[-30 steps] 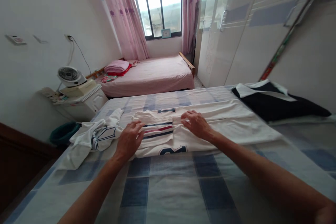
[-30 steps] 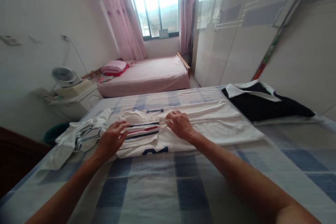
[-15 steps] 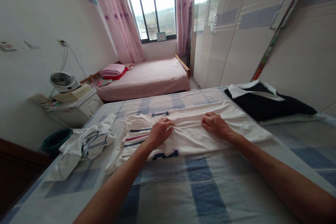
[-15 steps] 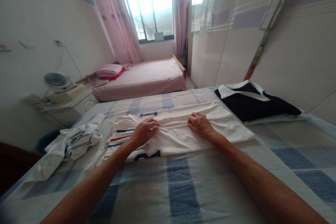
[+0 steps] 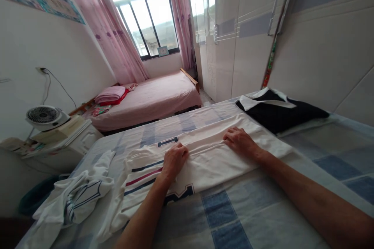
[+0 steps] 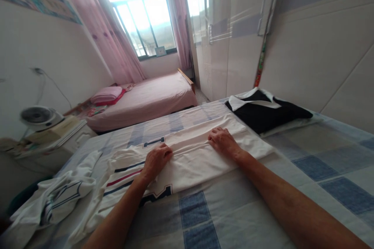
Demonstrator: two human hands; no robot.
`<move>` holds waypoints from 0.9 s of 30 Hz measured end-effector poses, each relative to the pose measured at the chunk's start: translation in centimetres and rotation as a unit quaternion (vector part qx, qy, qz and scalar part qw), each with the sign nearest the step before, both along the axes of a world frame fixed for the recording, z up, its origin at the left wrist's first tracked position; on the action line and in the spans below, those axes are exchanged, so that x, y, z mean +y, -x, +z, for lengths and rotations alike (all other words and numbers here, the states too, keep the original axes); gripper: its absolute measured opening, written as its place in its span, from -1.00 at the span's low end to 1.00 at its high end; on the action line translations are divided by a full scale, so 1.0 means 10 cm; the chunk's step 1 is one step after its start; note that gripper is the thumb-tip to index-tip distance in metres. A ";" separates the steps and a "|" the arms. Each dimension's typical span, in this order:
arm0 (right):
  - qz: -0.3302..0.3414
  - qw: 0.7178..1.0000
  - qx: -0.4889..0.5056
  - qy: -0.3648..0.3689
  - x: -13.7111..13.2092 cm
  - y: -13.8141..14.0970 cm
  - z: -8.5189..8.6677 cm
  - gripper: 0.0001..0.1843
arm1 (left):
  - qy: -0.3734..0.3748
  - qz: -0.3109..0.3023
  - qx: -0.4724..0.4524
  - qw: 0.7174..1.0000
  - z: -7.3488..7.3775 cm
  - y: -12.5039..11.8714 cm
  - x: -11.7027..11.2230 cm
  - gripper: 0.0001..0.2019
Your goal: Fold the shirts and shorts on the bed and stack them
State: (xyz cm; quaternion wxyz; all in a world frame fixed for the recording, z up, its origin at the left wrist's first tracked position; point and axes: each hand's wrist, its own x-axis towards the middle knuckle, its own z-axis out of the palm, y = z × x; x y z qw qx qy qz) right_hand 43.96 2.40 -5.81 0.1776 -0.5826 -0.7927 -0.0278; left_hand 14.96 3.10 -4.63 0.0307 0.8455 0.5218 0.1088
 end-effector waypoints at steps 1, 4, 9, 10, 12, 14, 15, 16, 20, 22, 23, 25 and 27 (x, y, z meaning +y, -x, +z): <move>0.009 1.000 -0.007 -0.001 0.00 -0.01 0.00 -0.86 | -0.001 -0.006 0.001 1.000 -0.01 0.00 0.01 -0.84; 0.010 1.000 -0.018 -0.010 0.01 0.00 -0.01 -0.85 | -0.023 -0.016 0.012 1.000 -0.03 0.00 0.02 -0.82; 0.003 0.999 -0.016 -0.038 0.01 0.01 -0.04 -0.85 | -0.085 -0.032 0.003 0.996 -0.03 -0.01 0.01 -0.85; 0.008 0.999 -0.012 -0.042 0.01 0.00 -0.04 -0.86 | -0.091 -0.039 0.001 0.995 -0.03 -0.01 0.01 -0.87; 0.021 0.999 -0.005 -0.038 0.00 -0.01 -0.03 -0.91 | -0.091 -0.057 0.005 0.994 -0.02 -0.01 0.00 -0.88; 0.033 0.999 -0.001 -0.025 -0.02 -0.01 -0.01 -0.93 | -0.087 -0.077 0.007 0.993 -0.01 -0.01 0.00 -0.88; 0.032 0.999 0.002 -0.022 -0.03 -0.01 0.00 -0.94 | -0.090 -0.081 0.001 0.993 -0.01 0.00 -0.01 -0.89; 0.026 0.999 0.005 -0.022 -0.04 -0.01 0.00 -0.93 | -0.097 -0.080 -0.012 0.992 -0.01 0.00 0.00 -0.88; -0.054 0.998 -0.004 -0.038 -0.04 -0.03 0.02 -0.83 | -0.144 -0.050 -0.078 0.985 -0.08 0.04 0.03 -0.83; -0.128 0.991 -0.024 -0.029 -0.04 -0.06 0.01 -0.80 | -0.139 -0.036 -0.072 0.987 -0.15 0.06 0.05 -0.79; -0.168 0.985 -0.032 -0.024 -0.03 -0.09 0.00 -0.79 | -0.126 -0.028 -0.063 0.990 -0.19 0.06 0.06 -0.77; -0.223 0.974 -0.036 -0.026 -0.02 -0.15 -0.02 -0.76 | -0.101 -0.009 -0.047 0.994 -0.25 0.06 0.07 -0.74; -0.209 0.976 -0.038 -0.038 0.00 -0.21 -0.06 -0.68 | -0.091 0.007 -0.039 0.995 -0.29 0.05 0.08 -0.65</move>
